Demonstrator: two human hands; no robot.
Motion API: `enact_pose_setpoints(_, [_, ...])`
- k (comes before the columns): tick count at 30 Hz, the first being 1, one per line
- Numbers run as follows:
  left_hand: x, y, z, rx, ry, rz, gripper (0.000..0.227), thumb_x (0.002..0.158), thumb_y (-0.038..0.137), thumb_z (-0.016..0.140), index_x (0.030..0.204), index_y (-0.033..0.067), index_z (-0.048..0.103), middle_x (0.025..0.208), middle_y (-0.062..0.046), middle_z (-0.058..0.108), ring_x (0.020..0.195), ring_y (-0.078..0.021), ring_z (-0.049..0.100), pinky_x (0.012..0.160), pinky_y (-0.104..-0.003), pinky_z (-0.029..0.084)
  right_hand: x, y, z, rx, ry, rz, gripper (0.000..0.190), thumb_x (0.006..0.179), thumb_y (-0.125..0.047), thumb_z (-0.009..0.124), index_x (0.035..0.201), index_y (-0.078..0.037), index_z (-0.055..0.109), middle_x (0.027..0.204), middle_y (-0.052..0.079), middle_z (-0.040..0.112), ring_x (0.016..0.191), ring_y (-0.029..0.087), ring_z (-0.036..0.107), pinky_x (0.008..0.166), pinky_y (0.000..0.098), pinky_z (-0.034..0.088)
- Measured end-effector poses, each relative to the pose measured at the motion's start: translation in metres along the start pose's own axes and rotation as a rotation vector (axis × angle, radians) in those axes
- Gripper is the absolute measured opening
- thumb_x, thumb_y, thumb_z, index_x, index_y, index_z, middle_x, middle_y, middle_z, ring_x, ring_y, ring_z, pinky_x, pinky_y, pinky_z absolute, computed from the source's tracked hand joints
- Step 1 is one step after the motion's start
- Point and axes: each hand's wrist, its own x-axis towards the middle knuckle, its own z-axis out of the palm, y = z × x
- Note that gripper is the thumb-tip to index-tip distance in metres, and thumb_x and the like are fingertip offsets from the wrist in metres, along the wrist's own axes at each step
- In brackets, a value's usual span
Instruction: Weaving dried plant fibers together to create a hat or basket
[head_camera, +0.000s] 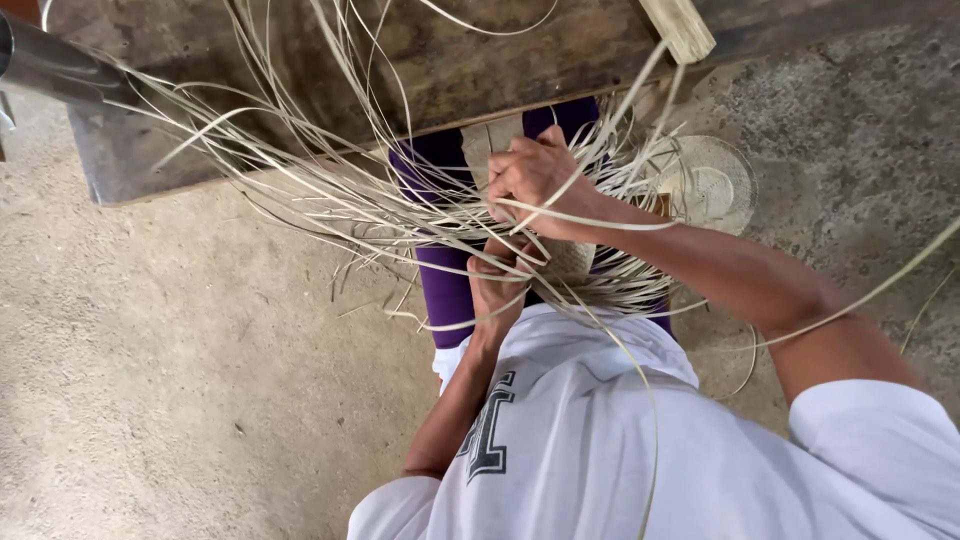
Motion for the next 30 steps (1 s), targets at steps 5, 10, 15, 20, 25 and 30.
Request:
enact_pose_setpoints(5, [0.004, 0.006, -0.002, -0.001, 0.015, 0.034, 0.022, 0.077, 0.013, 0.076, 0.067, 0.0008, 0.061, 0.051, -0.01, 0.057, 0.05, -0.0082, 0.049, 0.052, -0.028, 0.046, 0.026, -0.003, 0.002, 0.006, 0.066, 0.037, 0.023, 0.08, -0.03, 0.073, 0.062, -0.019, 0.064, 0.064, -0.012, 0.05, 0.062, 0.012, 0.043, 0.067, 0.0346, 0.029])
enact_pose_setpoints(10, [0.002, 0.033, 0.008, 0.104, -0.073, -0.136, 0.022, 0.078, 0.02, 0.069, 0.064, 0.0067, 0.06, 0.056, -0.002, 0.057, 0.055, -0.0078, 0.048, 0.052, -0.029, 0.042, 0.05, 0.0, 0.007, -0.087, 0.135, 0.166, 0.014, 0.079, -0.028, 0.072, 0.068, -0.023, 0.064, 0.075, -0.008, 0.056, 0.069, 0.011, 0.051, 0.068, 0.0319, 0.036])
enact_pose_setpoints(15, [0.007, 0.035, -0.001, -0.005, -0.071, -0.118, 0.023, 0.081, 0.015, 0.069, 0.068, -0.0034, 0.064, 0.056, -0.016, 0.061, 0.065, -0.0092, 0.048, 0.058, -0.029, 0.046, -0.009, -0.014, -0.03, -0.108, 0.191, -0.021, 0.013, 0.095, -0.02, 0.058, 0.089, -0.012, 0.051, 0.075, 0.002, 0.054, 0.065, 0.016, 0.056, 0.066, 0.0288, 0.048])
enact_pose_setpoints(20, [0.007, 0.038, 0.002, -0.035, -0.063, -0.144, 0.026, 0.084, 0.021, 0.066, 0.069, 0.0007, 0.068, 0.053, -0.01, 0.06, 0.053, -0.0078, 0.047, 0.056, -0.028, 0.045, -0.062, -0.051, -0.044, -0.364, -0.122, 0.101, 0.003, 0.081, -0.016, 0.065, 0.083, -0.016, 0.062, 0.076, -0.001, 0.062, 0.069, 0.016, 0.062, 0.076, 0.0357, 0.045])
enact_pose_setpoints(25, [0.007, 0.031, 0.005, 0.01, -0.081, -0.055, 0.028, 0.087, 0.024, 0.063, 0.072, 0.0008, 0.068, 0.053, -0.011, 0.06, 0.045, -0.0094, 0.046, 0.049, -0.027, 0.041, -0.11, -0.048, -0.006, -0.112, -0.066, 0.175, 0.008, 0.081, -0.008, 0.055, 0.088, -0.012, 0.057, 0.085, 0.004, 0.058, 0.077, 0.022, 0.061, 0.069, 0.0358, 0.048])
enact_pose_setpoints(30, [0.005, 0.009, 0.002, -0.035, -0.088, 0.004, 0.032, 0.086, 0.02, 0.065, 0.06, 0.0021, 0.062, 0.047, -0.009, 0.055, 0.042, -0.0089, 0.037, 0.049, -0.024, 0.036, -0.103, -0.07, -0.012, 0.475, 0.171, 0.552, 0.007, 0.084, -0.006, 0.062, 0.091, -0.01, 0.062, 0.081, 0.005, 0.064, 0.077, 0.027, 0.065, 0.067, 0.0342, 0.051])
